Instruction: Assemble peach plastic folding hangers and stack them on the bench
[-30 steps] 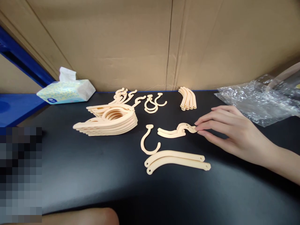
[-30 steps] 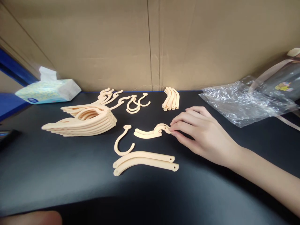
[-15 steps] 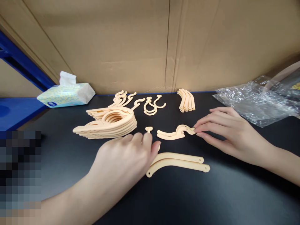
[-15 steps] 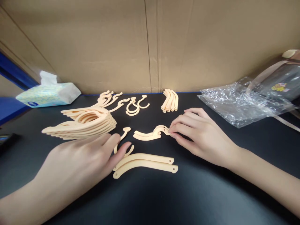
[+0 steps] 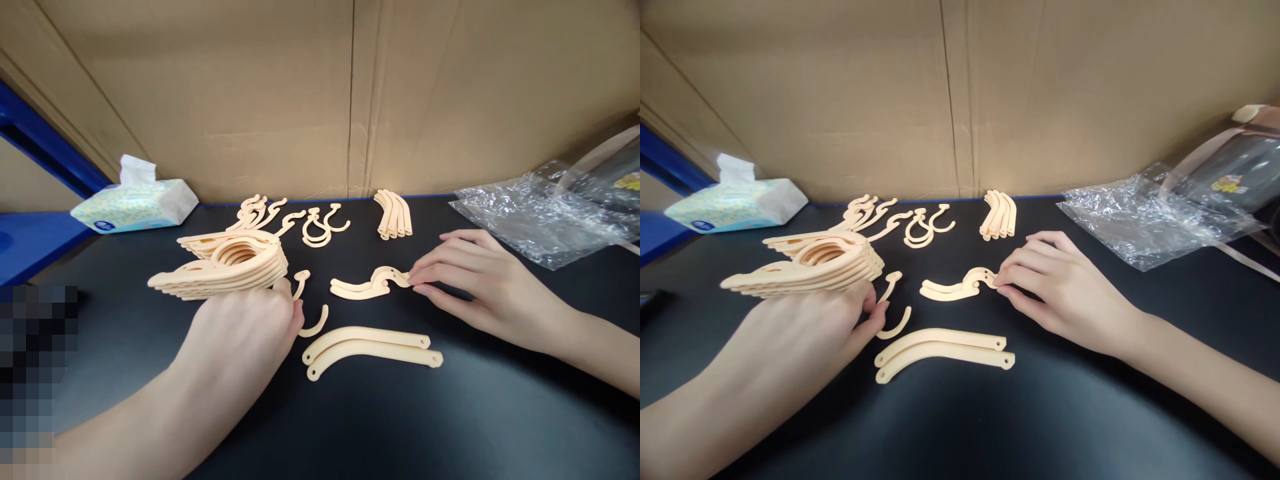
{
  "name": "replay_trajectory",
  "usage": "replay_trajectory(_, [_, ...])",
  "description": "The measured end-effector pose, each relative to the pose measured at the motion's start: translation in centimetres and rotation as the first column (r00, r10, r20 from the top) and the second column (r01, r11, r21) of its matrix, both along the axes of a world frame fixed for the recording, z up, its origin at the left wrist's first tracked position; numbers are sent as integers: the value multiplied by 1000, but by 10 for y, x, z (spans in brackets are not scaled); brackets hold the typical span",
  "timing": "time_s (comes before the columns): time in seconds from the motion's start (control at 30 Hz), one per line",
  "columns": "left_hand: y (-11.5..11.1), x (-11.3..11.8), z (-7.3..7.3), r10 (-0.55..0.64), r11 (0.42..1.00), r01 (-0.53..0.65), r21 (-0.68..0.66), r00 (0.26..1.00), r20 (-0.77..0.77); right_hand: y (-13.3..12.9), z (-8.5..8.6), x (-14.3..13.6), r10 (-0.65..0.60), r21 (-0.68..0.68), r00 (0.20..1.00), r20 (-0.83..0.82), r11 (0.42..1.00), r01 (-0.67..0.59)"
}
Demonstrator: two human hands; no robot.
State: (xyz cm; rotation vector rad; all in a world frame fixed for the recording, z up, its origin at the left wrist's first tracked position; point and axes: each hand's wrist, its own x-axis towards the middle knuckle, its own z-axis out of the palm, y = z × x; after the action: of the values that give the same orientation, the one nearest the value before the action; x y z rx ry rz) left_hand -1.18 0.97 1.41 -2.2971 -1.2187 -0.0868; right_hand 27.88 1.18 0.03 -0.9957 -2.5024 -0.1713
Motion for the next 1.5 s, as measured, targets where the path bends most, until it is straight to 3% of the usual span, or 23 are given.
replay_trajectory(0.43, [-4, 1, -4, 5, 1000, -4, -10, 996, 95, -3, 0, -1, 15, -3, 1000, -16, 1000, -16])
replay_trajectory(0.57, [-8, 8, -2, -108, 991, 95, 94, 983, 146, -5, 0, -4, 35, -25, 998, -42, 999, -36])
replay_trajectory(0.7, [-11, 14, 1, -298, 935, 257, 246, 943, 149, -11, 0, -8, 67, -104, 992, -103, 991, -78])
replay_trajectory(0.97, [-11, 14, -2, -567, 820, 538, 196, 811, 146, -27, 9, -18, 124, -190, 985, -121, 971, -145])
replay_trajectory(1.2, [-12, 12, -5, -640, 768, 620, 157, 750, 165, -34, 13, -27, 218, -91, 971, -94, 970, -227])
replay_trajectory(1.5, [-13, 17, -6, -674, 736, 672, 88, 714, 189, -40, 18, -32, 251, -76, 961, -120, 962, -260])
